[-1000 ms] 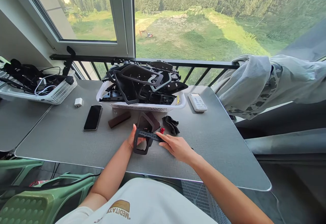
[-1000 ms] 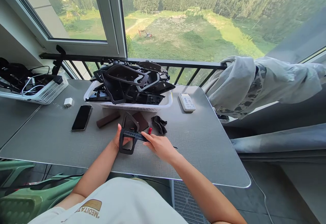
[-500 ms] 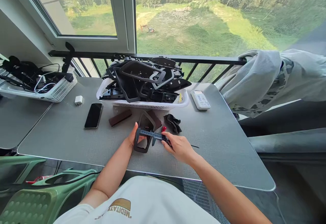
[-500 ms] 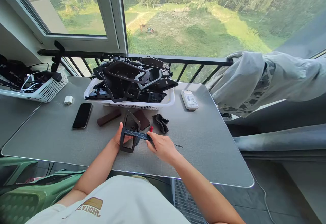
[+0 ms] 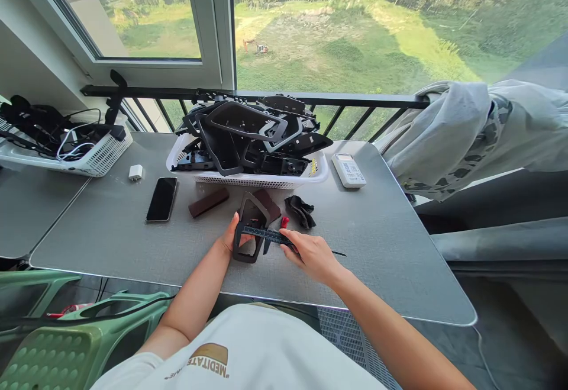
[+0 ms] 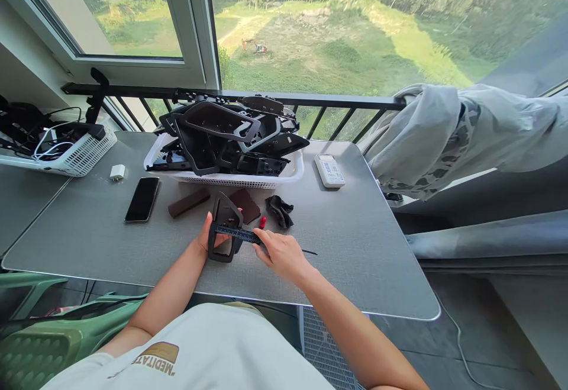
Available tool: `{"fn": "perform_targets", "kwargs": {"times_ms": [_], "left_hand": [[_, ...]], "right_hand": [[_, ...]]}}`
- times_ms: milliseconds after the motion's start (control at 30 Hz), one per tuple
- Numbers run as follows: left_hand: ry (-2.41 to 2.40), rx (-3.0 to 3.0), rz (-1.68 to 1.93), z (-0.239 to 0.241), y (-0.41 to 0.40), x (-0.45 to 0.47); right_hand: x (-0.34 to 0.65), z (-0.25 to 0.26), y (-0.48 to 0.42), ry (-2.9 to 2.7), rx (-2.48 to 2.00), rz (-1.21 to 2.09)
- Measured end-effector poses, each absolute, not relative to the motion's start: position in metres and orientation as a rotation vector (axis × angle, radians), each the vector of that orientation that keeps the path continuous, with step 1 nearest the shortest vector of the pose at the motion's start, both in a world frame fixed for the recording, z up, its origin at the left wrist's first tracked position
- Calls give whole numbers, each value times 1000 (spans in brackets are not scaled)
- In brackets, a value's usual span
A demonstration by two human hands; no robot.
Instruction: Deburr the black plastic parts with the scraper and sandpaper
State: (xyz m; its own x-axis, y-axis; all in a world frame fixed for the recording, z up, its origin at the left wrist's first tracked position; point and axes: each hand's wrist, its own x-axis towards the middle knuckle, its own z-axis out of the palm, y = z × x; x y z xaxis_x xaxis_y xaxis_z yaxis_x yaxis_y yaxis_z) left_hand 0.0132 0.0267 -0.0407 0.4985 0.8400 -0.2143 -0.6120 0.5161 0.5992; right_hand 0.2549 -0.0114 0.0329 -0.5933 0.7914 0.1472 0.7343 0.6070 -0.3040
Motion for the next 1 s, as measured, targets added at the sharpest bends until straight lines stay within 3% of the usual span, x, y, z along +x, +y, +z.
{"fn": "perform_targets", "kwargs": {"times_ms": [600,1000], "left_hand": [[569,402,1021,-34,28,14],[601,352,1012,-29,30,16]], "right_hand": [[244,14,-38,-2595,-1364,304],[238,13,-46,-2637,-1463,494]]}}
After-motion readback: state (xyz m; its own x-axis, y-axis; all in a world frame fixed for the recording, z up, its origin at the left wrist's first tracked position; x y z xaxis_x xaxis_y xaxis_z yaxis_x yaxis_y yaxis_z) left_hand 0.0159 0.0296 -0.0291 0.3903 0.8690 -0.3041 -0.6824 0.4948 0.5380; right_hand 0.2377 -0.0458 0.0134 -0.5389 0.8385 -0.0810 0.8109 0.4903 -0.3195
